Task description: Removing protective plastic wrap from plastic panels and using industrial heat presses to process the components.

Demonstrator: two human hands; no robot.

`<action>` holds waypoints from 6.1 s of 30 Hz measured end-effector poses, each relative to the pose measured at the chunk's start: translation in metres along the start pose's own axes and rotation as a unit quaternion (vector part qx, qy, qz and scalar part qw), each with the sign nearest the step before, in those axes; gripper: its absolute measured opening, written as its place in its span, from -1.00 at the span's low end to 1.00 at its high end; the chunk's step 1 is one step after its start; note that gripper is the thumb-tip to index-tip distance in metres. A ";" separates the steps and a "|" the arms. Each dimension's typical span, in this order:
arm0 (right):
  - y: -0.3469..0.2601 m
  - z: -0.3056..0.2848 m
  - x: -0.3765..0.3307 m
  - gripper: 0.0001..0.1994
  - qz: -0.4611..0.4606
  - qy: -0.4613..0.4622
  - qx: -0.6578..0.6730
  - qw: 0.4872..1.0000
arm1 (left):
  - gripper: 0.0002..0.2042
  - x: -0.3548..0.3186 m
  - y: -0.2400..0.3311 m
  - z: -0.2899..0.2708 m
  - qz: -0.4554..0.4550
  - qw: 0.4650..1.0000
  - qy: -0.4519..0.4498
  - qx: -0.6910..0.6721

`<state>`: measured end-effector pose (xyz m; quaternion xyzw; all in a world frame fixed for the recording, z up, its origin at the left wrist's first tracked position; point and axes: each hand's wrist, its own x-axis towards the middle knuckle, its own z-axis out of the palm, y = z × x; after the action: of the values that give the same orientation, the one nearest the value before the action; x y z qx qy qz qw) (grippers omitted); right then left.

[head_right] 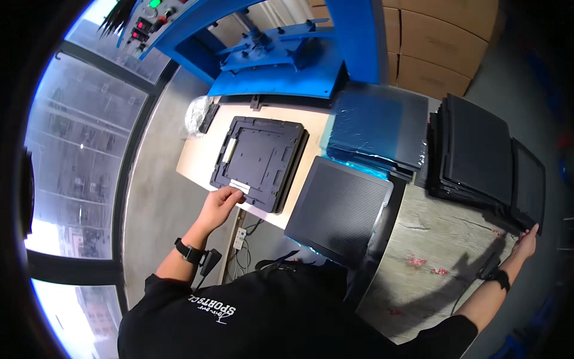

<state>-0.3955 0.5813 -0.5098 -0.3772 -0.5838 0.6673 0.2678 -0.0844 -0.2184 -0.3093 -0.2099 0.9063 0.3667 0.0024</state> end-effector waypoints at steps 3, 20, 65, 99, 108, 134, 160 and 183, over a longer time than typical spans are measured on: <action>-0.034 0.003 -0.107 -0.65 -0.069 -0.055 0.033 0.995 | -0.75 0.008 -0.017 -0.005 -0.017 0.999 0.006 -0.044; 0.035 0.121 -0.639 -0.88 -0.396 -0.492 -0.264 0.729 | -0.77 0.120 -0.143 -0.074 0.273 0.961 -0.030 0.042; 0.320 -0.123 -1.489 -0.60 0.451 0.613 -0.330 0.558 | -0.85 -0.421 -0.140 -0.043 0.799 -0.017 -0.600 0.028; 0.303 -0.154 -1.540 -0.64 0.108 0.833 0.164 0.517 | -0.57 -0.565 -0.529 -0.097 0.635 -0.685 -0.291 0.207; 0.136 -0.167 -1.627 -0.76 0.055 0.944 -0.261 0.194 | -0.43 -0.567 -0.551 -0.113 0.636 -0.632 -0.319 0.307; -0.004 -0.282 -1.391 -0.69 -0.087 0.634 -0.362 0.678 | -0.84 -0.613 -0.201 -0.087 0.212 -0.198 -0.909 0.300; 0.192 -0.425 -1.431 -0.79 0.097 0.778 0.034 0.620 | -0.80 -0.717 -0.126 0.225 0.632 0.295 -0.714 0.056; 0.263 -0.277 -1.412 -0.82 0.143 0.883 0.098 0.437 | -0.95 -0.631 -0.304 0.065 0.785 -0.395 -0.477 0.014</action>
<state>0.6604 -0.4307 -0.5079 -0.8111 0.1002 0.0539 0.5737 0.5974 -0.1315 -0.4582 -0.9693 0.1895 0.0553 -0.1466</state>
